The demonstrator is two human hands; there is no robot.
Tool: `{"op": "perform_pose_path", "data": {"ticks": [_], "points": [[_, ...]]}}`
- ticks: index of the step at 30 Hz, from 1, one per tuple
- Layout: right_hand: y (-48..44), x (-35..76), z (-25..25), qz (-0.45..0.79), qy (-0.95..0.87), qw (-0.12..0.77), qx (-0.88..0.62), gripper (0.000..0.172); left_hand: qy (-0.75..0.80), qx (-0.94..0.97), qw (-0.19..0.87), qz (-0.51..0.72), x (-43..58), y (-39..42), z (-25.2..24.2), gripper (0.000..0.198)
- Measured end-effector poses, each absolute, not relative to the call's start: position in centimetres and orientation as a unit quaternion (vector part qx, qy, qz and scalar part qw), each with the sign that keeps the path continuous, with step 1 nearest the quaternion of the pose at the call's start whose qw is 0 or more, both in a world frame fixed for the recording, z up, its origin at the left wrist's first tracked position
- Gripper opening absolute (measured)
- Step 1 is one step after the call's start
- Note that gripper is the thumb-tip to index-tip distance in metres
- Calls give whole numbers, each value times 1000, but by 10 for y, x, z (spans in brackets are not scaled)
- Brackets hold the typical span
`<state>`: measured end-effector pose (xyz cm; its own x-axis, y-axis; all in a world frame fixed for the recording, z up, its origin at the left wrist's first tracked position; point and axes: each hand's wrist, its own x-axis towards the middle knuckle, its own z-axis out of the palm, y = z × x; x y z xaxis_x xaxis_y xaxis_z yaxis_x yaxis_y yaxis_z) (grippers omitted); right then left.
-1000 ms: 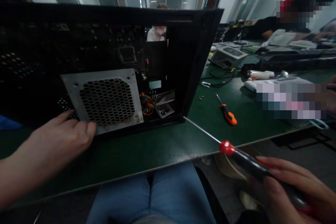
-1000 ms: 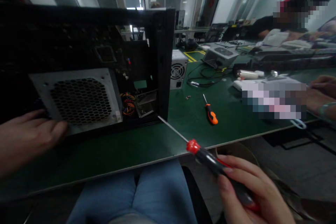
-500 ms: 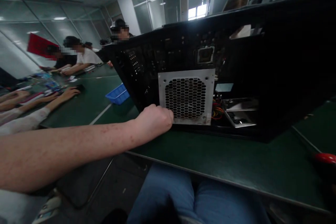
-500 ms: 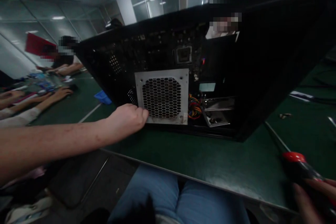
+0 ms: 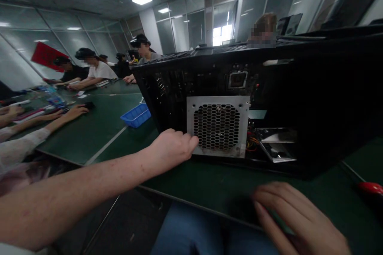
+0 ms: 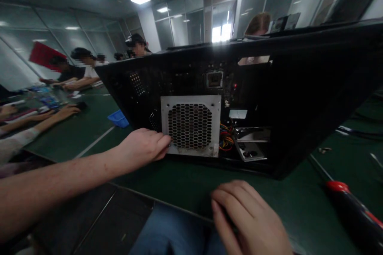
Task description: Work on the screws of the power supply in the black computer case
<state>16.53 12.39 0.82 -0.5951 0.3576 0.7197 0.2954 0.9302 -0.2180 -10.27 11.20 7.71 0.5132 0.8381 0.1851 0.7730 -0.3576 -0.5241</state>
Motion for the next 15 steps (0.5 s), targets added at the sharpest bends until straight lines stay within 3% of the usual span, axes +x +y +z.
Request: {"op": "perform_pose_path", "data": {"ticks": [4, 8, 11, 15], "points": [[142, 110, 26, 70, -900, 396, -168, 12, -587, -765, 214, -156, -116, 89, 61, 15], [165, 75, 23, 7, -912, 369, -179, 11, -664, -647, 93, -363, -119, 71, 25, 18], [172, 61, 21, -75, -925, 334, -165, 11, -673, -600, 18, -432, -114, 68, 1, 24], [172, 53, 32, -163, -937, 271, -150, 11, -649, -623, -60, -433, -107, 76, -12, 30]]}}
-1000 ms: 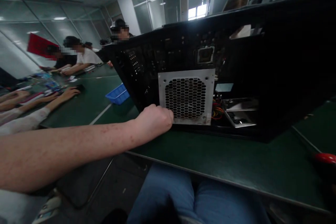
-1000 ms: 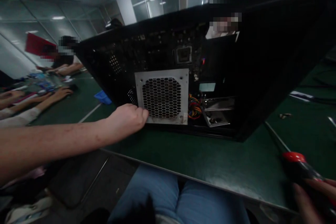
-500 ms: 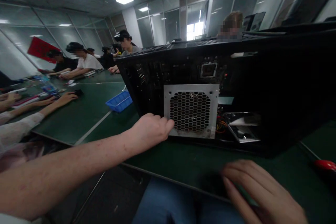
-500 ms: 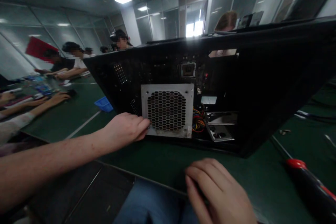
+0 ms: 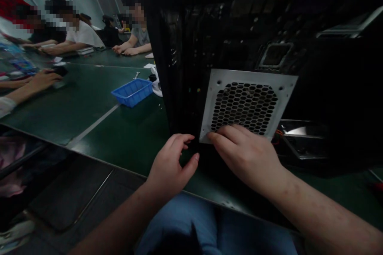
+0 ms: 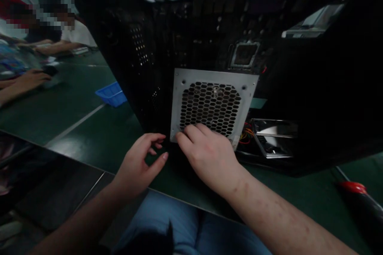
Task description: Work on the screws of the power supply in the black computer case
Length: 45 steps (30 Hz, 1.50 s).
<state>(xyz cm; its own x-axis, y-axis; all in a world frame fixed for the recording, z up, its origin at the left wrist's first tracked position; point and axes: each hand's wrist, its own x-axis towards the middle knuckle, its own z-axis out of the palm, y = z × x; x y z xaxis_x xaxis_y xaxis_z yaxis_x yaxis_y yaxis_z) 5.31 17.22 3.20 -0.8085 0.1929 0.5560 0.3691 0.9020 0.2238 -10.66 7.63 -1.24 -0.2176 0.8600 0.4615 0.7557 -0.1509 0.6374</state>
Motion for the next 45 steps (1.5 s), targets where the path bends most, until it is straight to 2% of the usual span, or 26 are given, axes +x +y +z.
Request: {"op": "perform_pose_path", "data": {"ticks": [11, 24, 30, 37, 39, 41, 43, 45], "points": [[156, 16, 76, -292, -944, 43, -145, 13, 614, 626, 137, 461, -110, 87, -14, 34], [142, 10, 67, -340, -918, -18, -203, 13, 607, 636, 151, 452, -110, 86, -14, 32], [142, 12, 70, -333, -922, -23, -198, 13, 604, 636, 154, 456, -109, 84, -12, 35], [151, 16, 74, -302, -940, 16, -158, 11, 604, 642, 141, 451, -110, 86, -14, 33], [150, 25, 76, -288, -948, 39, -132, 11, 609, 629, 134, 465, -111, 85, -14, 28], [145, 36, 76, -268, -955, 62, -110, 14, 621, 602, 121, 486, -111, 80, -11, 15], [137, 46, 75, -235, -961, 82, -118, 9, 623, 588, 154, 492, -107, 71, -9, 8], [129, 54, 70, -193, -964, 98, -153, 8, 590, 586, 271, 485, -100, 60, -7, 16]]}}
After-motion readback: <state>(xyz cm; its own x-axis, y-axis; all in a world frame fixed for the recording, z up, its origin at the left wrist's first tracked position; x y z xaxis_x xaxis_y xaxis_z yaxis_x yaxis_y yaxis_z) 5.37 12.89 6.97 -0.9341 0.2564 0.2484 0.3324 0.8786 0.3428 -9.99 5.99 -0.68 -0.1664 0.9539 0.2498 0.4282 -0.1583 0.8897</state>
